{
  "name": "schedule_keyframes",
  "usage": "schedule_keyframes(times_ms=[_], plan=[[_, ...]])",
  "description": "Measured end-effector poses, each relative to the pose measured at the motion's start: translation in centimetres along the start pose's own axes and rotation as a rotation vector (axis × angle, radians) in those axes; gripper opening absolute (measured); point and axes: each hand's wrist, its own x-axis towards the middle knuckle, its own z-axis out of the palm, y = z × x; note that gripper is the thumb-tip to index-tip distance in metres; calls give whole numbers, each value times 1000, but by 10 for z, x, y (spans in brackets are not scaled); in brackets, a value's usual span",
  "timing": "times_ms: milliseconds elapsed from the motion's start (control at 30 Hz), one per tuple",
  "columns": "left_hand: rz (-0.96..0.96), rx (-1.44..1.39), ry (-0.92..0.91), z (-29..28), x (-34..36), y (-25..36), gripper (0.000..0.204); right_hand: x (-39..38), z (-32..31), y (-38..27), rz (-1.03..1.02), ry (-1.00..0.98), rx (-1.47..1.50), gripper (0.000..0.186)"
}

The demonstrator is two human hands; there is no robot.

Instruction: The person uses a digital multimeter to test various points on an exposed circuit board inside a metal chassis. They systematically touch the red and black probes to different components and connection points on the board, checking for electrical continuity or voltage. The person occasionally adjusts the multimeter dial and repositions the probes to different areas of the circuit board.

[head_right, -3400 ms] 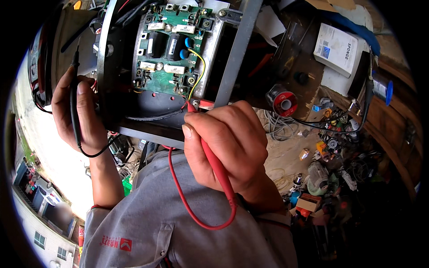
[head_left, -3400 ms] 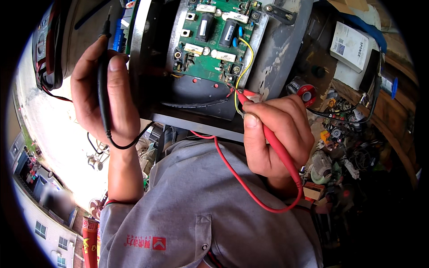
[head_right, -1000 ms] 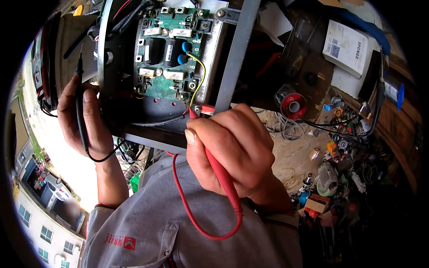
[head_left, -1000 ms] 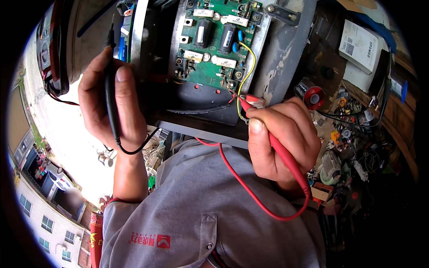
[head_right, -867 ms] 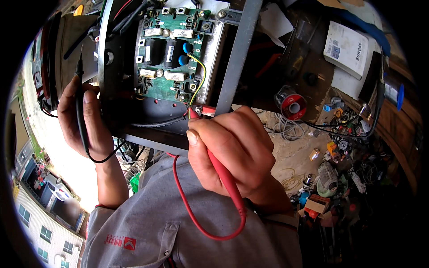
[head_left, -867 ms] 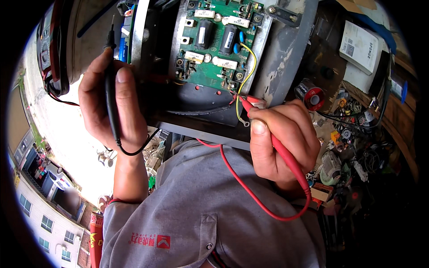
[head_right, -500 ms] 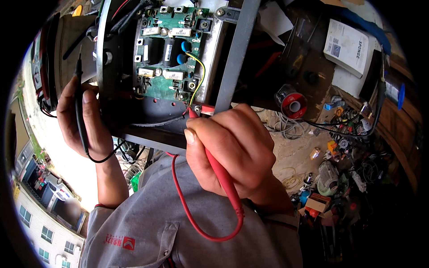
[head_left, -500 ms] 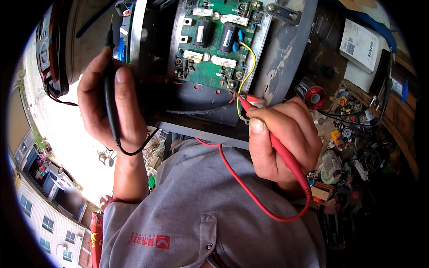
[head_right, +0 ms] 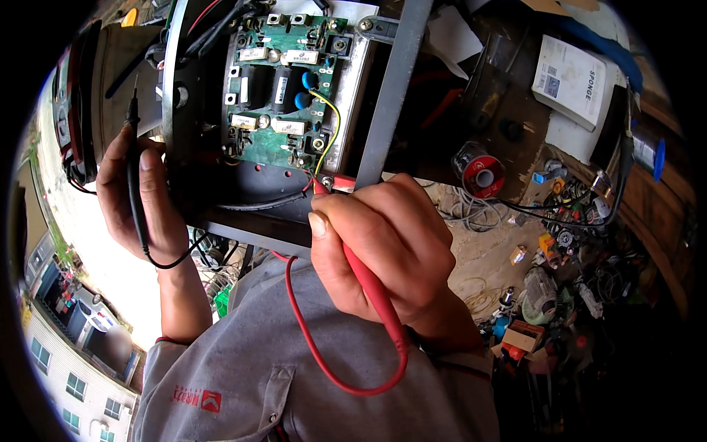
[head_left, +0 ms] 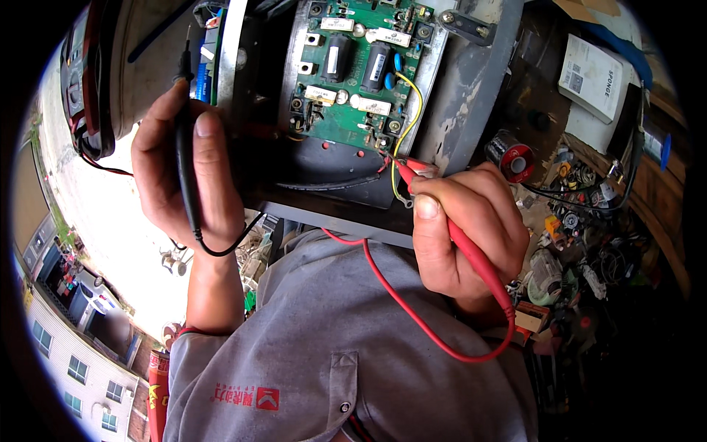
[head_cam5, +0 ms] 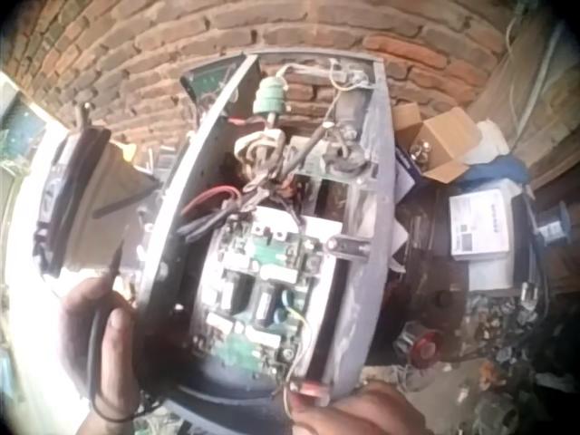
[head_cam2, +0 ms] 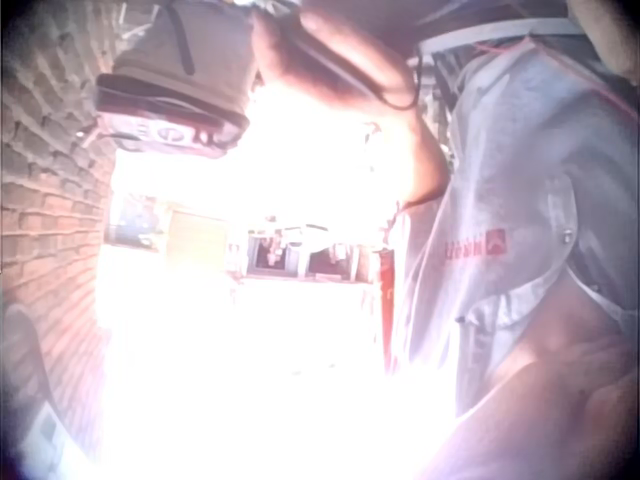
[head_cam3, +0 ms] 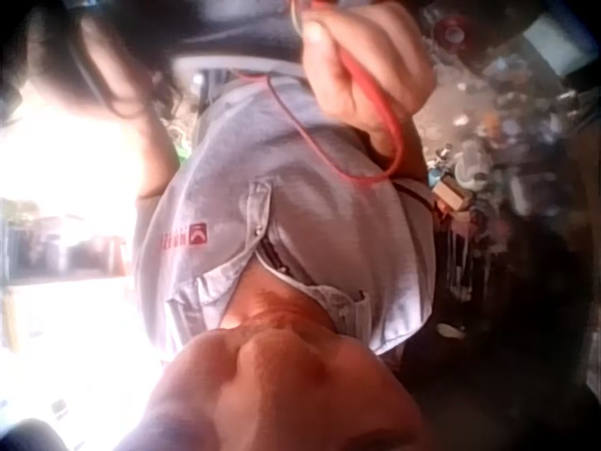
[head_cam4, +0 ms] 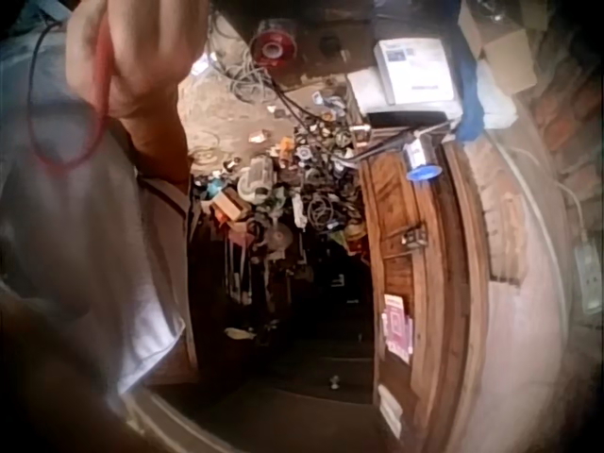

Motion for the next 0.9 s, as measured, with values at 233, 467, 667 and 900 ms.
schedule_keyframes(times_ms=[233,467,667,900], plan=[[16,8,-2,1,-1,-1,31,0,0,1,1,-2,11,14],[10,-10,-13,0,-2,-1,32,0,-1,1,9,-18,13,14],[11,11,14,3,0,1,31,2,-2,0,16,-32,6,13],[10,2,-20,0,-1,0,32,1,-1,0,7,-7,1,12]])
